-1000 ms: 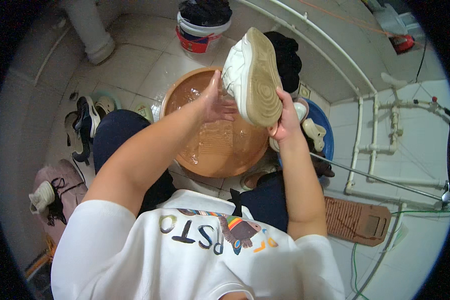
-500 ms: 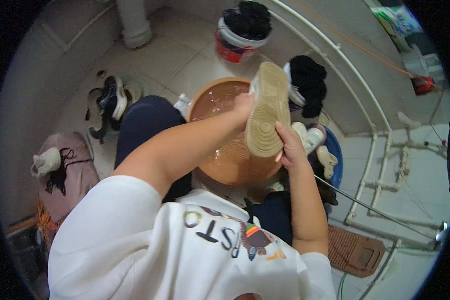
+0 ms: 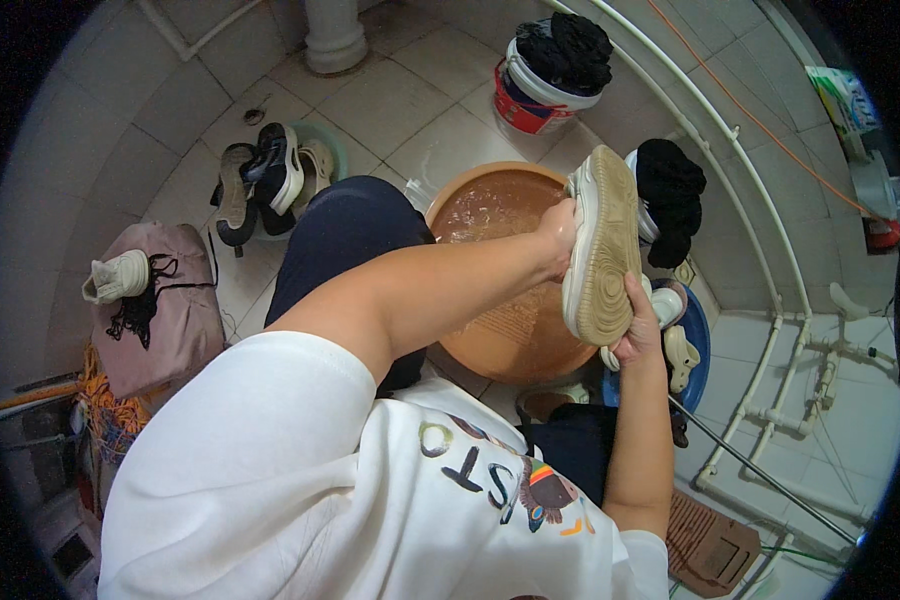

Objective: The person scrubs a white sneaker with a brush in a basin of water, repeatedly dipping and scrubbing the upper and sole. They rinse the shoe, inspect the sole, and place it into a bucket before repeating the process with a second shoe.

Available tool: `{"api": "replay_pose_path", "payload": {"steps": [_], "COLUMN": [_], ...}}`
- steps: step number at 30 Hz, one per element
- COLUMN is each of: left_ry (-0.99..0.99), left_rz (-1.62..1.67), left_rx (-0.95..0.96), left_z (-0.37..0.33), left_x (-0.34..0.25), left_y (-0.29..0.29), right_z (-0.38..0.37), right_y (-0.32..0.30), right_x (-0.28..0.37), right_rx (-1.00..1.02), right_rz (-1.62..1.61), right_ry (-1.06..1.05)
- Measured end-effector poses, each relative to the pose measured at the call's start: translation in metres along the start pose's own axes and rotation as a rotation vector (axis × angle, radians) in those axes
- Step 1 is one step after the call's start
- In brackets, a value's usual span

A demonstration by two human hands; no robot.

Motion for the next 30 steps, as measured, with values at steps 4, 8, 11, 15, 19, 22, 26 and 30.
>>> {"api": "replay_pose_path", "payload": {"steps": [4, 8, 11, 15, 19, 22, 26, 30], "left_ry": [-0.066, -0.216, -0.280, -0.377, -0.166, -0.111, -0.082, -0.080], "left_rz": [0.069, -0.089, -0.123, -0.207, -0.294, -0.380, -0.519, -0.564], "left_rx": [0.012, -0.005, 0.077, 0.159, -0.066, -0.107, -0.102, -0.129], "left_z": [0.021, 0.017, 0.028, 0.025, 0.019, 0.014, 0.019, 0.029], "left_x": [-0.001, 0.016, -0.001, 0.002, 0.009, 0.006, 0.005, 0.012], "left_y": [0.018, 0.002, 0.031, 0.014, 0.010, 0.022, 0.028, 0.028], "right_z": [-0.003, -0.015, -0.021, -0.029, -0.035, -0.036, -0.028, -0.031], "right_y": [-0.004, -0.011, -0.032, -0.024, -0.031, -0.017, -0.009, -0.021], "right_x": [0.005, 0.018, 0.020, 0.003, 0.007, 0.013, 0.016, 0.004], "right_rx": [-0.078, -0.187, -0.235, -0.256, -0.194, -0.061, -0.022, -0.220], "right_rz": [0.100, 0.440, 0.592, 0.585, 0.462, 0.117, 0.094, 0.263], "right_ry": [-0.112, -0.228, -0.333, -0.325, -0.342, -0.353, -0.383, -0.426]}}
Point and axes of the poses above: each hand's wrist, its own z-axis away from the middle knuckle, its own y-axis out of the palm, x = y × z, the point moved 2 cm from there along -z, towards the middle knuckle, and after that the axes turned 9 degrees about x, right-handed, at the moved point
